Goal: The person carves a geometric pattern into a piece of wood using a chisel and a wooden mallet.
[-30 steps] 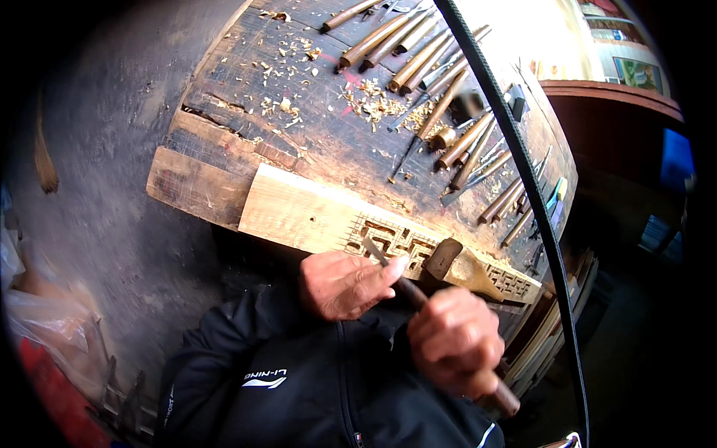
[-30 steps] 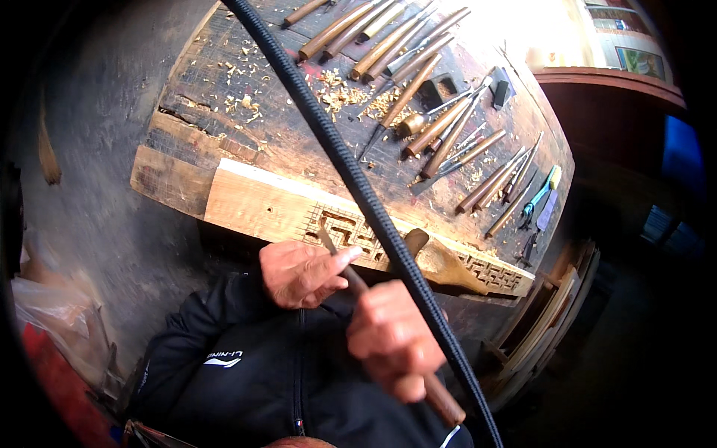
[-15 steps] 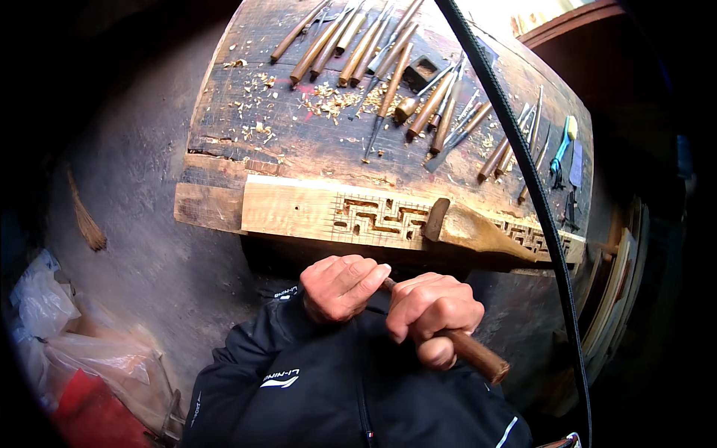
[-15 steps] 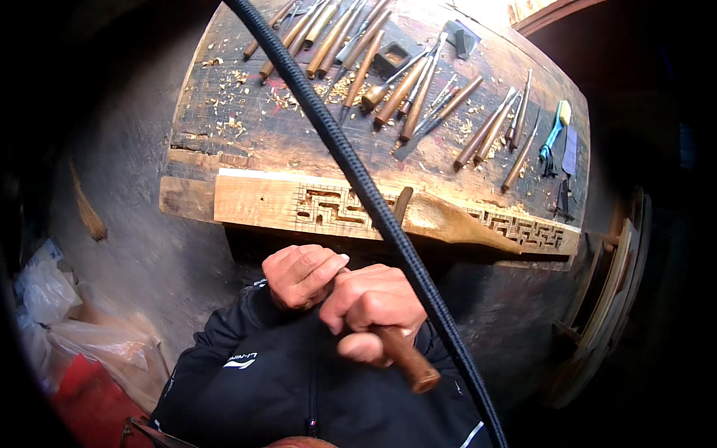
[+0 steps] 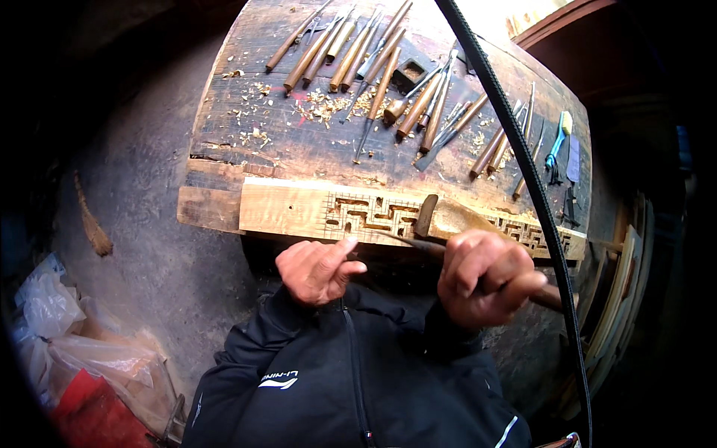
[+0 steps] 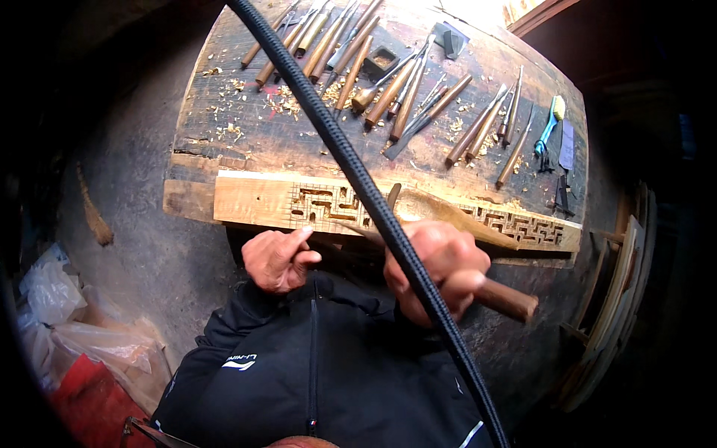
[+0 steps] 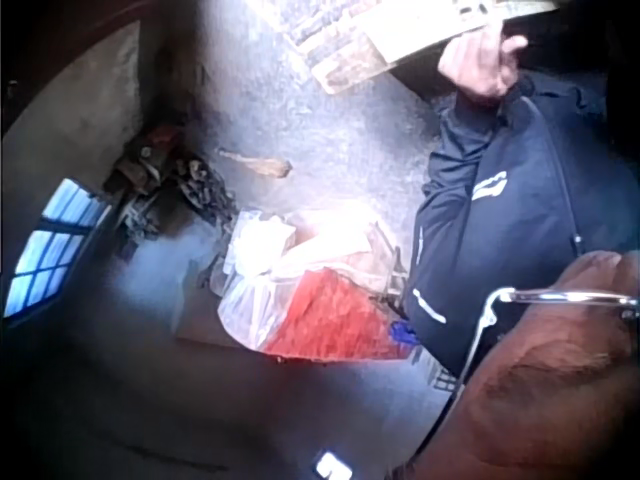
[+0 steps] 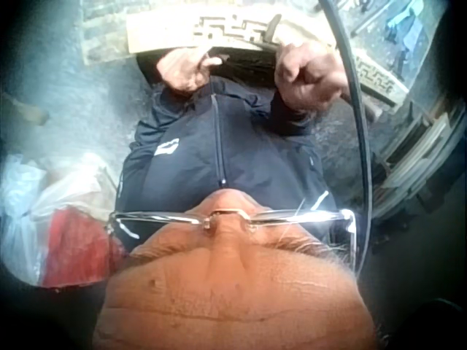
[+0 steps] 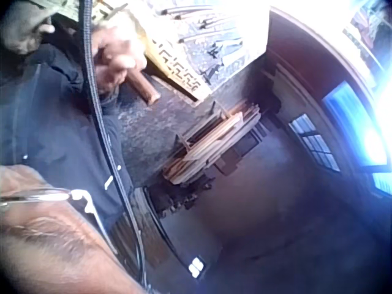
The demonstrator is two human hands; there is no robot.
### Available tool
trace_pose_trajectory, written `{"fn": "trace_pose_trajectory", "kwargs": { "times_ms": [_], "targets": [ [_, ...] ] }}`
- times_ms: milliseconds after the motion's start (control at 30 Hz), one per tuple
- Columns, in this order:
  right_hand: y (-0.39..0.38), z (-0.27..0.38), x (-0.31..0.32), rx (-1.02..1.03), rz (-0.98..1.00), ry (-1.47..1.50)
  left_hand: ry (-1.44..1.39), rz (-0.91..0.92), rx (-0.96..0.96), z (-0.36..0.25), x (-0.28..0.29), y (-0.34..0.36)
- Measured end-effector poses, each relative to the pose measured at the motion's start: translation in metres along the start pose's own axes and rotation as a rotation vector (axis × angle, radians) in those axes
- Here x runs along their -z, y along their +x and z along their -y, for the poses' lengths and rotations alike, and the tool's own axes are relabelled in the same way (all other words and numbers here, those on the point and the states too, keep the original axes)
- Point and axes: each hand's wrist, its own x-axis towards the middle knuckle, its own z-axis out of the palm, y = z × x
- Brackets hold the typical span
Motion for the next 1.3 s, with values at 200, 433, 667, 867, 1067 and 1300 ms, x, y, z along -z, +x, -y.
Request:
{"fn": "trace_pose_trajectory", "kwargs": {
  "times_ms": [200, 433, 667, 867, 1067, 1300],
  "targets": [
    [0.008, -0.027, -0.007, -0.121, 0.004, -0.172, -0.161, 0.121, 0.013, -0.008, -0.04, 0.003],
    [0.016, -0.04, -0.01, -0.147, 0.106, -0.159, -0.254, 0.131, 0.179, -0.005, -0.044, -0.004],
    [0.023, -0.043, -0.015, -0.195, 0.104, -0.161, -0.25, 0.062, 0.145, 0.003, -0.049, -0.008],
    [0.021, -0.049, -0.021, -0.184, 0.094, -0.179, -0.119, 0.121, 0.119, -0.002, -0.035, -0.002],
    [0.02, -0.046, -0.024, -0.19, 0.051, -0.197, -0.06, 0.201, 0.017, 0.009, -0.01, 0.027],
    [0.024, -0.049, -0.024, -0.172, 0.159, -0.197, -0.256, 0.105, 0.057, 0.027, -0.02, 0.016]
  ]
}}
